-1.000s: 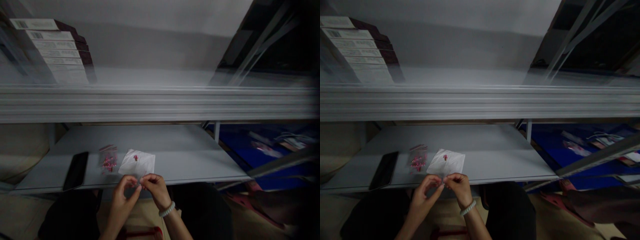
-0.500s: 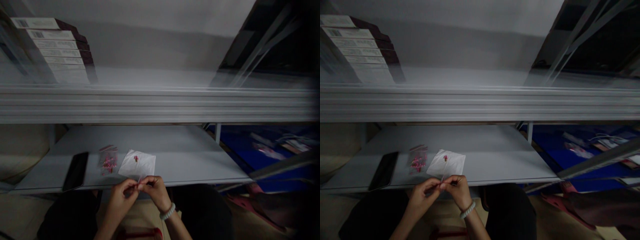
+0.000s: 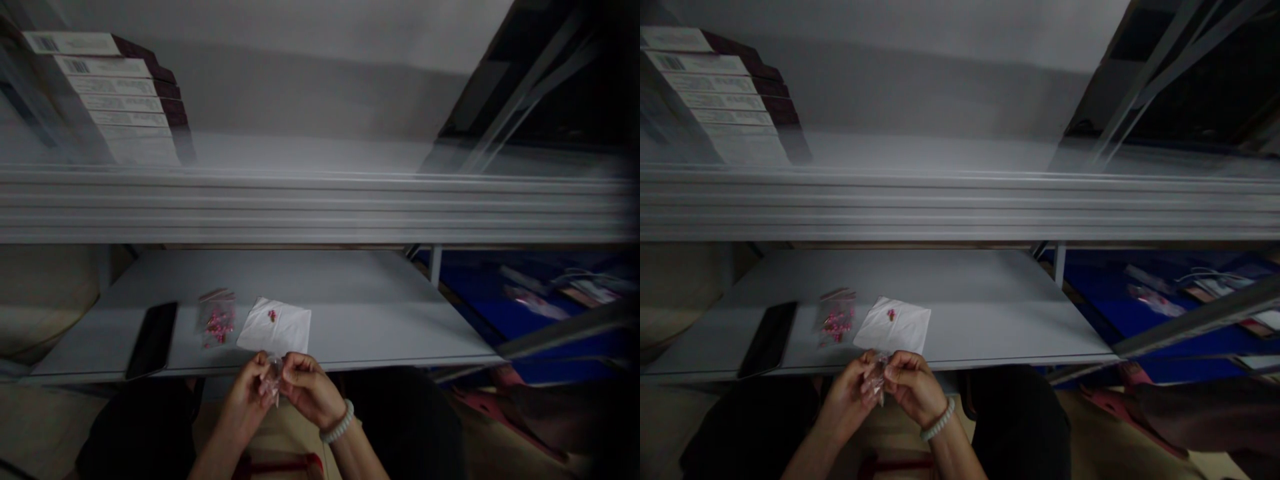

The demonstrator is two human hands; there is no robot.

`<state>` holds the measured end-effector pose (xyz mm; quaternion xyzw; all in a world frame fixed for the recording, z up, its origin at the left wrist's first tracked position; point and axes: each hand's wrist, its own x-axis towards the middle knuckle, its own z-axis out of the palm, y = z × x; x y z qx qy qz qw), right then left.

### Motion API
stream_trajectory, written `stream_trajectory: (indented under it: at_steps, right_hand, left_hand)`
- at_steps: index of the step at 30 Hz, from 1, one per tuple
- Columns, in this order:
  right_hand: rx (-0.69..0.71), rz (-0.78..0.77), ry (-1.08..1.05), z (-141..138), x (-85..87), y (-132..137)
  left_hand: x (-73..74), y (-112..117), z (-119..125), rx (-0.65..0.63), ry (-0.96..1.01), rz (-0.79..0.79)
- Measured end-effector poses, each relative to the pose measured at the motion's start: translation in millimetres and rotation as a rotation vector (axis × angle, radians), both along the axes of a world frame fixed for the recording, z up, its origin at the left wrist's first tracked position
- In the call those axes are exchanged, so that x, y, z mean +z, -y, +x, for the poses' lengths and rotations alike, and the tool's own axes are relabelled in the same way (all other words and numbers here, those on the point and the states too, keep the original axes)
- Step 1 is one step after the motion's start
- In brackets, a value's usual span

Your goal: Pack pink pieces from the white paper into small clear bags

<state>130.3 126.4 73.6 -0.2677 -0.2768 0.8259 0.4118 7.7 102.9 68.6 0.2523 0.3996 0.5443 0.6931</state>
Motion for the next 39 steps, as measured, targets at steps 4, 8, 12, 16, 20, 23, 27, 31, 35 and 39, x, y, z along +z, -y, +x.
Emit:
stream_trajectory:
  at_steps: [4,8,12,16,20,23,27,31,35,39]
  right_hand:
    - [-0.057,0.071,0.213,1,-2.8,-3]
    - [-0.187,0.352,0.643,-1,2.6,-5]
    - [-0.177,0.464,0.763,-3,6.7,-5]
    - [-0.178,0.49,0.768,-1,2.3,-8]
    - [-0.163,0.546,0.768,-1,-3.8,-12]
    - [-0.192,0.574,0.837,-2,-7.1,-12]
    - [-0.2,0.621,0.888,-2,-10.1,-10]
    - [-0.216,0.636,0.856,-1,-16.2,-22]
    - [-0.329,0.741,1.092,-8,-27.5,-50]
    - [-0.336,0.944,1.463,-17,-36.6,-65]
  left_hand:
    - [-4.0,7,-12,0.062,-0.355,0.074]
    - [-3.4,17,-22,0.12,-0.809,0.242]
    - [5.3,20,-26,0.198,-1.105,0.425]
    - [11.7,16,-29,0.105,-1.251,0.714]
    - [6.1,7,-30,0.018,-1.418,0.81]
    - [0.5,1,-32,0.032,-1.42,0.782]
    - [-4.7,-1,-34,0.053,-1.355,0.728]
    - [-14.0,-1,-37,0.109,-1.265,0.645]
    - [-22.7,-3,-38,0.199,-1.216,0.593]
    - [-24.9,-5,-37,0.228,-1.205,0.558]
